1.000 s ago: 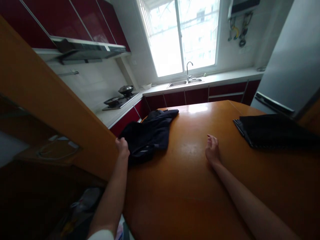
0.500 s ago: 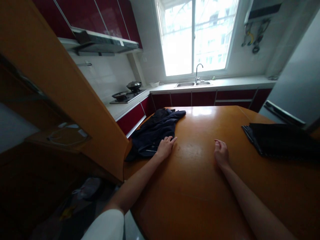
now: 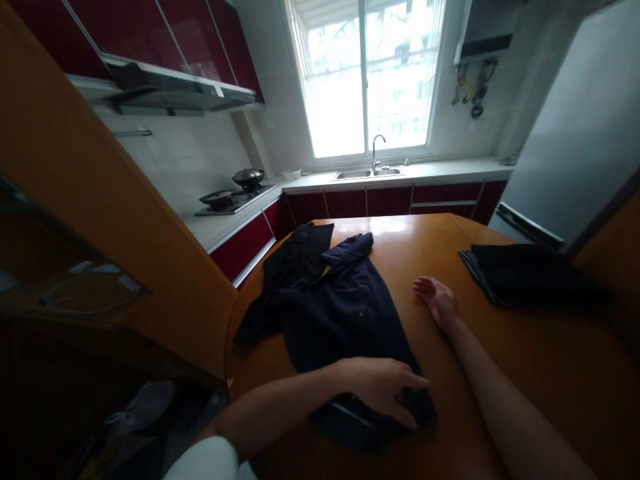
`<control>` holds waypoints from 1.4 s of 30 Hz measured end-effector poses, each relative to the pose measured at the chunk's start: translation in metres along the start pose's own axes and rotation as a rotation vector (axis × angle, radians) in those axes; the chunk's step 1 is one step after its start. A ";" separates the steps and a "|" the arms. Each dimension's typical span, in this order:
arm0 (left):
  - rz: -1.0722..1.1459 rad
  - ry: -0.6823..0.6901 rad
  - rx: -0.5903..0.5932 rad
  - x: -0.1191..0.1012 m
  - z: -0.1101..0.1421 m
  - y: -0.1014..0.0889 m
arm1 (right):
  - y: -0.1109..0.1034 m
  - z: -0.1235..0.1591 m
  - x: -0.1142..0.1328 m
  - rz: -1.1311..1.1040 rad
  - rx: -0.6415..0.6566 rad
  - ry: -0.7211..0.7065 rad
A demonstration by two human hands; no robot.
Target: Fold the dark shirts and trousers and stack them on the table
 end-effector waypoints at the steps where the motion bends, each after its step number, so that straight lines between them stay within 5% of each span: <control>1: 0.061 0.039 0.073 -0.002 -0.002 0.000 | -0.005 -0.002 0.006 -0.018 -0.016 -0.018; 3: 0.096 -0.027 -0.005 0.020 -0.010 -0.023 | -0.011 -0.003 0.016 0.116 -0.048 -0.098; 6: -0.146 -0.360 -0.519 0.089 -0.022 -0.093 | -0.002 0.003 0.020 0.441 -0.017 -0.178; 8: -0.290 -0.614 -0.723 0.136 -0.025 -0.127 | 0.011 0.010 0.015 0.562 0.048 -0.184; 10: -0.269 -0.790 -0.756 0.177 -0.031 -0.145 | 0.025 0.020 0.011 0.644 0.106 -0.194; 13: -0.175 -0.850 -0.739 0.215 -0.045 -0.153 | 0.046 0.035 0.005 0.780 0.240 -0.225; 18: 0.019 -0.704 -0.742 0.227 -0.076 -0.142 | 0.074 0.052 -0.011 0.757 0.497 -0.162; 23: 0.280 -0.542 -0.797 0.215 -0.079 -0.127 | 0.056 0.037 -0.010 0.722 0.248 -0.179; 28: 0.400 -0.497 -0.929 0.211 -0.040 -0.140 | 0.042 0.029 -0.004 0.884 0.105 -0.248; 35: 0.192 -0.688 -1.114 0.236 0.036 -0.180 | 0.084 0.015 -0.023 1.149 0.163 -0.193; 42: -0.044 -0.924 -0.954 0.270 0.095 -0.154 | 0.134 -0.027 -0.048 1.321 0.152 -0.091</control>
Point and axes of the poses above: each hand's wrist, its own z-axis away from the middle knuckle, its own y-axis out of the palm, x = y × z, the point moved 6 cm from there along -z, towards the middle knuckle, and after that the axes turned 13 degrees about -z, right-handed, at the moved point
